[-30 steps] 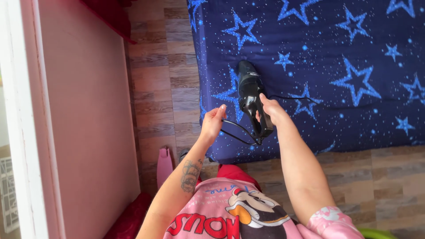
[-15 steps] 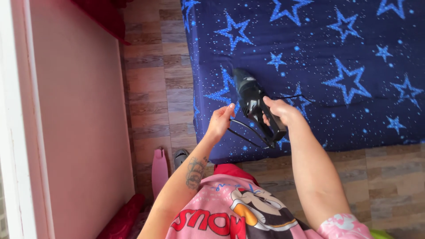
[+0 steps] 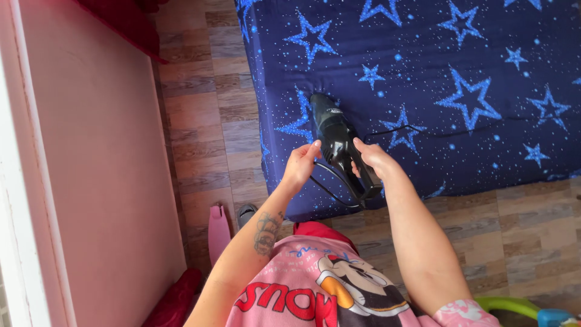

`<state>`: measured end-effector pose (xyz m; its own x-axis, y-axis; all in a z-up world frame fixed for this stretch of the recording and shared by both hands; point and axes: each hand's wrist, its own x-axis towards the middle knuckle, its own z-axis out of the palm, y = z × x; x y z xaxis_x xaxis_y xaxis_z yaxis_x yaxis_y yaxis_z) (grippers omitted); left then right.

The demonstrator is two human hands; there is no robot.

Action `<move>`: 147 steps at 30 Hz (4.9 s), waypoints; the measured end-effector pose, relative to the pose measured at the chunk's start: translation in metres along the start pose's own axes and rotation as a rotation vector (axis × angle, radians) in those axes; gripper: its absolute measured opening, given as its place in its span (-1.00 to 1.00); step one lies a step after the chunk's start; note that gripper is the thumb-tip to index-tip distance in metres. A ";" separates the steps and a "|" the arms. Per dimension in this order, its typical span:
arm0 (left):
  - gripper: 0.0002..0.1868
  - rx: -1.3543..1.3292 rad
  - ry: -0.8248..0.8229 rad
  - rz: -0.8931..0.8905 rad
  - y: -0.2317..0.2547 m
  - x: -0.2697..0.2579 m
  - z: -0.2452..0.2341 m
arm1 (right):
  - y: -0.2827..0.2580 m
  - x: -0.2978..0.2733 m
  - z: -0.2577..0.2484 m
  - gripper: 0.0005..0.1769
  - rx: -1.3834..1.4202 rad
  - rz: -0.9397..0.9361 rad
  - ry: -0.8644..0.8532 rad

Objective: The recorder is shown smoothing the bedsheet and then using a handheld vacuum on it.

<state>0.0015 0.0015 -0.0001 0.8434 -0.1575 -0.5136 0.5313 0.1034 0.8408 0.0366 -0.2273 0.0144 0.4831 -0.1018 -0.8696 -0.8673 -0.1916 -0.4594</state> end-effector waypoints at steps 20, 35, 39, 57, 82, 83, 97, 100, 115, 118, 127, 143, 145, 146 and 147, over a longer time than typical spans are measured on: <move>-0.50 -0.101 0.231 -0.006 0.014 0.011 -0.016 | -0.078 0.053 0.009 -0.48 0.140 0.101 0.001; -0.47 0.109 -0.046 0.004 0.008 -0.031 -0.002 | 0.017 -0.010 0.010 -0.43 0.160 0.153 -0.030; -0.47 0.161 -0.104 0.008 0.008 -0.050 -0.004 | 0.045 -0.028 0.025 -0.33 0.129 0.119 -0.002; -0.46 0.215 -0.228 -0.016 -0.031 -0.100 -0.068 | 0.092 -0.116 0.119 -0.18 -0.071 0.141 0.036; -0.58 -0.113 0.163 -0.023 -0.006 -0.022 -0.140 | -0.037 0.011 0.151 -0.69 -0.076 0.012 -0.038; -0.58 -0.119 0.172 -0.021 -0.005 -0.014 -0.145 | -0.044 0.016 0.154 -0.69 -0.082 0.010 -0.040; -0.61 -0.011 0.009 -0.092 0.087 0.130 -0.213 | -0.141 0.068 0.212 -0.60 0.212 -0.005 0.100; -0.63 -0.033 -0.027 -0.104 0.097 0.143 -0.215 | -0.152 0.058 0.216 -0.61 0.250 0.003 0.198; -0.65 0.103 -0.260 -0.211 0.102 0.189 -0.146 | -0.100 0.066 0.130 -0.62 0.685 0.205 0.550; -0.66 0.135 -0.321 -0.233 0.105 0.208 -0.129 | -0.099 0.085 0.100 -0.62 0.727 0.196 0.579; -0.72 0.199 -0.467 -0.303 0.145 0.275 -0.058 | -0.111 0.163 -0.014 -0.61 0.811 0.170 0.654; -0.74 0.161 -0.409 -0.360 0.150 0.306 -0.070 | -0.171 0.183 -0.010 -0.74 0.772 0.134 0.492; -0.73 0.172 -0.429 -0.350 0.159 0.310 -0.079 | -0.175 0.183 0.012 -0.74 0.773 0.129 0.485; -0.73 0.182 -0.434 -0.344 0.164 0.310 -0.087 | -0.177 0.182 0.025 -0.74 0.767 0.129 0.465; -0.73 0.184 -0.441 -0.344 0.167 0.311 -0.094 | -0.184 0.176 0.034 -0.74 0.771 0.128 0.470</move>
<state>0.3603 0.0618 -0.0354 0.4917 -0.5494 -0.6756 0.7127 -0.1919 0.6747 0.2770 -0.1765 -0.0599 0.2301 -0.4972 -0.8365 -0.6755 0.5372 -0.5051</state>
